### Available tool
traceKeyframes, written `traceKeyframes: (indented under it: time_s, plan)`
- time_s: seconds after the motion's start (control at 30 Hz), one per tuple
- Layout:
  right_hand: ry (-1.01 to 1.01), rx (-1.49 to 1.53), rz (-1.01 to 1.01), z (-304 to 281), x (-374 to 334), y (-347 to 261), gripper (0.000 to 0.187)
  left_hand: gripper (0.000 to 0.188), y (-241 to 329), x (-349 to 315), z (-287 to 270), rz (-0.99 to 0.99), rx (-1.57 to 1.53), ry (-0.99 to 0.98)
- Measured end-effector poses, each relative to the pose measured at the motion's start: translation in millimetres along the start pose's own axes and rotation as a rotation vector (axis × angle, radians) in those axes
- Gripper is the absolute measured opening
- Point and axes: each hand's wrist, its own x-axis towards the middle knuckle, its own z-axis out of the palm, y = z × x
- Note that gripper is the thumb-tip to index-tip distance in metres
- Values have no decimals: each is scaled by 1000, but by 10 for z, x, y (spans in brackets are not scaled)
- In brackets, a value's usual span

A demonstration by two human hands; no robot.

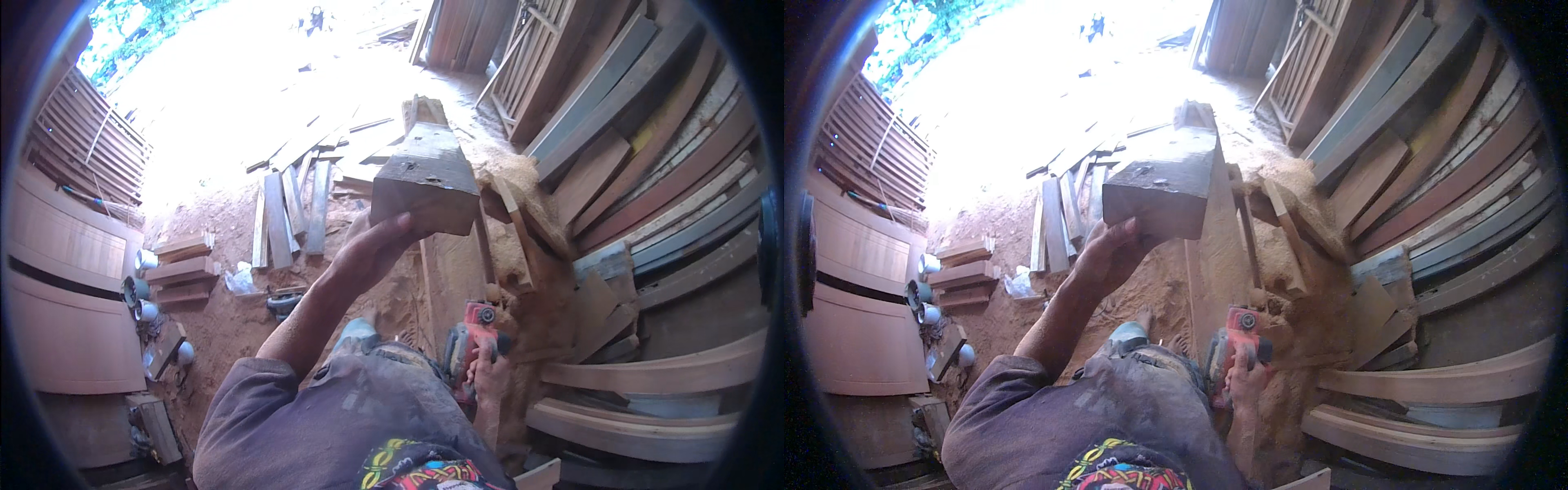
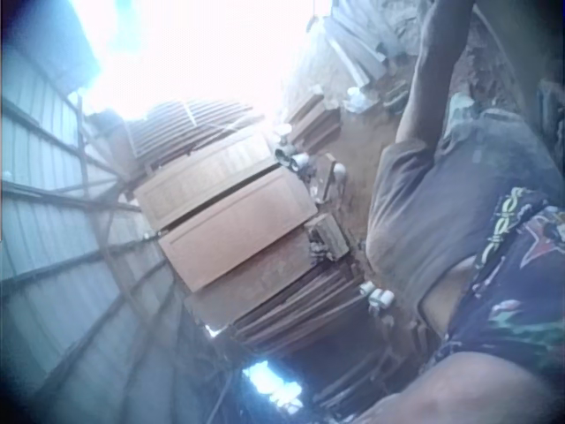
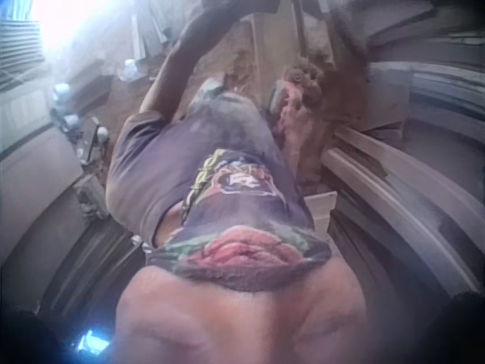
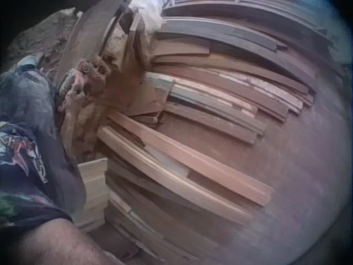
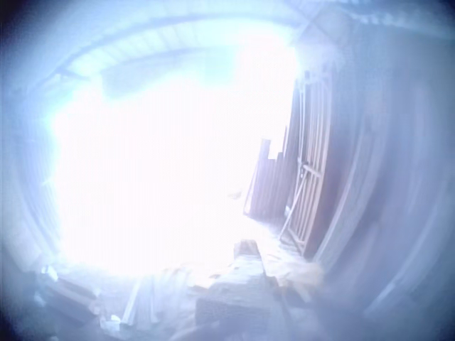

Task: The person removes nails from a wooden plank using pliers, then uses a hand plane to smooth the surface of the plank. The person flips the plank and continues planing the other side.

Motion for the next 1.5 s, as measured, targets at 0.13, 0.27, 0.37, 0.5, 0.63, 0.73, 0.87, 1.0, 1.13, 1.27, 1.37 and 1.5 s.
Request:
traceKeyframes:
  time_s: [0.13, 0.27, 0.37, 0.5, 0.63, 0.73, 0.87, 1.0, 1.13, 1.27, 1.37, 1.5]
  plan:
    - [14, -2, -9, -18, 47, 67, 55, 64, -38, 128, 88, -8, 2, -32]
    - [-13, -4, -16, 9, 2, 26, 55, 63, -38, 213, 185, -2, -30, -19]
    - [14, -21, -19, -10, -2, 94, 55, 63, -89, 298, 190, -5, -38, -33]
    - [11, -19, 9, 0, 5, 126, 53, 60, -40, 316, 276, -2, -41, -28]
    - [23, -15, 16, 9, 28, 96, 50, 59, -50, 374, 283, -73, 41, -13]
    - [15, -6, -21, -4, 10, 13, 46, 66, -65, 290, 239, -258, 185, 5]
    - [-5, 61, -69, -46, -12, 114, 49, 102, -674, -262, -13, -452, 329, 72]
    - [54, 103, 33, -100, -199, 33, 58, 142, -1418, -773, -339, -526, 518, 100]
    - [162, 160, 96, -210, -589, -228, 64, 155, -2250, -945, -705, -536, 1011, -26]
    - [155, 133, 5, -243, -638, -220, 66, 164, -2493, -858, -750, -751, 1306, -97]
    - [63, 86, -37, -230, -570, -205, 65, 162, -2350, -787, -896, -750, 1201, -214]
    - [-18, -148, -50, -88, -265, -276, 50, 140, -2162, -640, -1463, -658, 912, -294]
